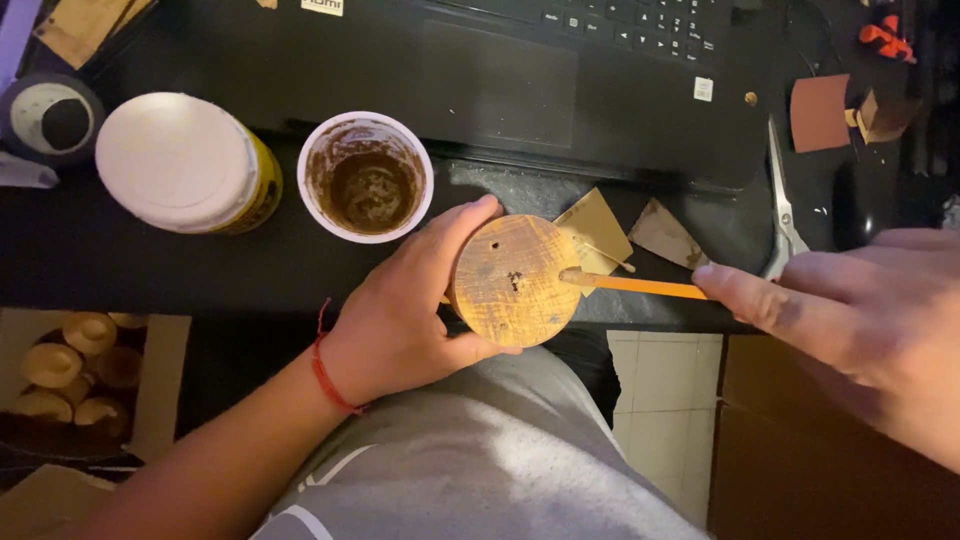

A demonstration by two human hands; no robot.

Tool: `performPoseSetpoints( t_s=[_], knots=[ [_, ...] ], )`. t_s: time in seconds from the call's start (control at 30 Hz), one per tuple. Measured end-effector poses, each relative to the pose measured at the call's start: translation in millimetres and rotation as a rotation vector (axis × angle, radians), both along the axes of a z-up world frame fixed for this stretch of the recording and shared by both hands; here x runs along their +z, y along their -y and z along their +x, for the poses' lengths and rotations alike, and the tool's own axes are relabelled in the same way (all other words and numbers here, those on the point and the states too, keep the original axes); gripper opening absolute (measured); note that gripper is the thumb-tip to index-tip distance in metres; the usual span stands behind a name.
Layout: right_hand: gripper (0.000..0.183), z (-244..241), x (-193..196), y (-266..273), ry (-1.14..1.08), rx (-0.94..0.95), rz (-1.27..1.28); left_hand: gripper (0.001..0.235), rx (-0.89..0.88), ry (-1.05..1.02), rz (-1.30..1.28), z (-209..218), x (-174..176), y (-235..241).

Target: Using a small wooden stick to apply wood filler or paste into small holes and imperfections on a circular wooden block.

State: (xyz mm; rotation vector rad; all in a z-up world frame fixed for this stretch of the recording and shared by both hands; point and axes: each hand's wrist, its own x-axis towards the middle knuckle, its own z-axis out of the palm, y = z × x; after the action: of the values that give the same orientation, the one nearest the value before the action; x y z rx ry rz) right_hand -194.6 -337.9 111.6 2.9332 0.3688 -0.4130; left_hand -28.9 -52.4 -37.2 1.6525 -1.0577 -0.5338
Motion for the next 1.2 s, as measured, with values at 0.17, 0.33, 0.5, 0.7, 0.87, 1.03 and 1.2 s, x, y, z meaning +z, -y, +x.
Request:
performPoseSetpoints(
  t_s=[0.17,0.33,0.5,0.7,0.87,1.03,1.2],
  knots=[
    [0.074,7.8,7.7,3.5,-0.013,0.134,-0.115,0.103,-0.002,0.004,0.026,1.6,0.2,0.7],
    [0.045,23.4,4.7,2.9,-0.005,0.042,-0.072,0.095,-0.007,-0.026,0.036,0.6,2.3,1.9],
    [0.053,26.8,-7.0,16.6,0.013,-0.047,0.167,0.086,0.003,-0.014,-0.024,0.8,1.0,1.7],
    [0.027,48.8,0.7,-5.8,-0.112,-0.19,0.128,0.085,-0.016,-0.055,0.011,3.0,4.9,1.2],
    [0.025,55.1,-6.9,13.3,-0.502,-0.409,-0.01,0.084,-0.01,-0.033,-0.011,3.2,2.4,1.9],
    [0.038,62.9,-14.0,8.9,-0.796,-0.744,-0.081,0.085,-0.023,-0.025,0.016,3.7,1.9,1.8],
    [0.054,46.9,-33.9,25.9,-0.959,-1.007,0.67,0.085,-0.015,-0.017,-0.015,4.1,0.6,1.8]
  ],
)
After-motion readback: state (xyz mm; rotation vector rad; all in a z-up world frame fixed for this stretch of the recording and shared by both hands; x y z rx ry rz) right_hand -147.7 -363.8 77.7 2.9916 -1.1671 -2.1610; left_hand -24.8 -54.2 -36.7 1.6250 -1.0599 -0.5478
